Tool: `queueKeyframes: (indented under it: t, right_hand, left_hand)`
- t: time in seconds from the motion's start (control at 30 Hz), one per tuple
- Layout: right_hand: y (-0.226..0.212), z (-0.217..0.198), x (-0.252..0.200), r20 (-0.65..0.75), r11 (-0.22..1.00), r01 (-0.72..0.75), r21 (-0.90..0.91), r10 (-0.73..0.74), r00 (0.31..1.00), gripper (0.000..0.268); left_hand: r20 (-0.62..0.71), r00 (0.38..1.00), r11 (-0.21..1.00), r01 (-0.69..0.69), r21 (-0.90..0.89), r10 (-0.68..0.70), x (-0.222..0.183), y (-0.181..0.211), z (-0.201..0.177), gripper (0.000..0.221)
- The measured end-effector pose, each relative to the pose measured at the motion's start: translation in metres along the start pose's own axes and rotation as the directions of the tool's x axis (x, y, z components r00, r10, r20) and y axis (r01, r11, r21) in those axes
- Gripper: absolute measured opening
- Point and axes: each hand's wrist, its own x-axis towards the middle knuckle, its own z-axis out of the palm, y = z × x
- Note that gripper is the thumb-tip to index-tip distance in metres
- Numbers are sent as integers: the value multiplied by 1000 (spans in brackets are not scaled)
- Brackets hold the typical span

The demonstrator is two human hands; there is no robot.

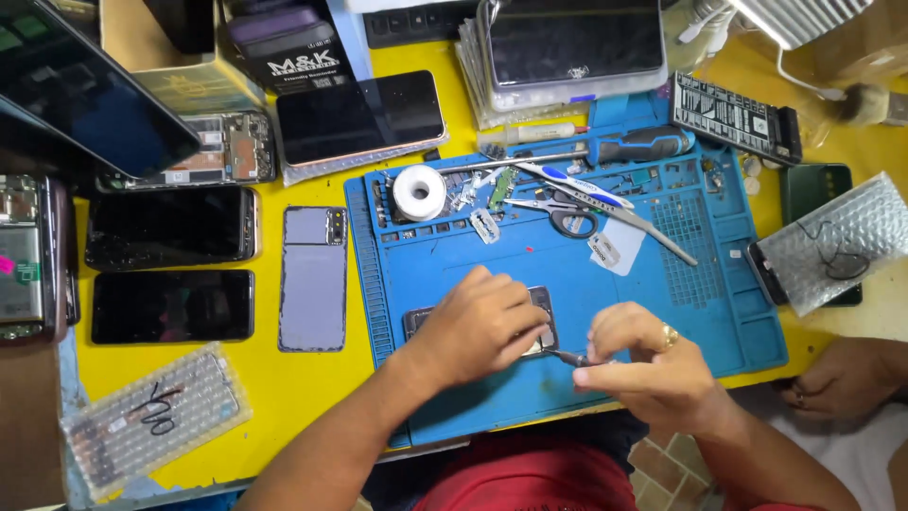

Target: Disassembling a mobile phone by removing internal screws and prying the screen assembly from the frame on a repair mat.

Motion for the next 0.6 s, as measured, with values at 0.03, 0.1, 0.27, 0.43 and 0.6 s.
queueKeyframes:
  t: [0.03,0.1,0.27,0.43,0.6]
  right_hand:
    - [-6,-1,3,-12,996,-52,76,53,999,28]
    - [-9,-1,2,-26,985,-98,140,102,994,28]
    - [-18,8,5,-129,994,-86,63,93,987,22]
    - [-9,15,10,-199,980,31,198,10,980,40]
    - [-17,18,13,-217,976,73,204,-27,976,22]
  left_hand:
    - [11,999,999,-32,20,32,0,3,2,11]
    - [20,997,996,-76,42,75,-3,7,8,12]
    - [139,985,984,-118,137,99,-2,14,18,12]
    - [67,991,979,-121,166,112,-5,14,23,10]
    - [38,991,963,-132,236,127,-6,21,22,9]
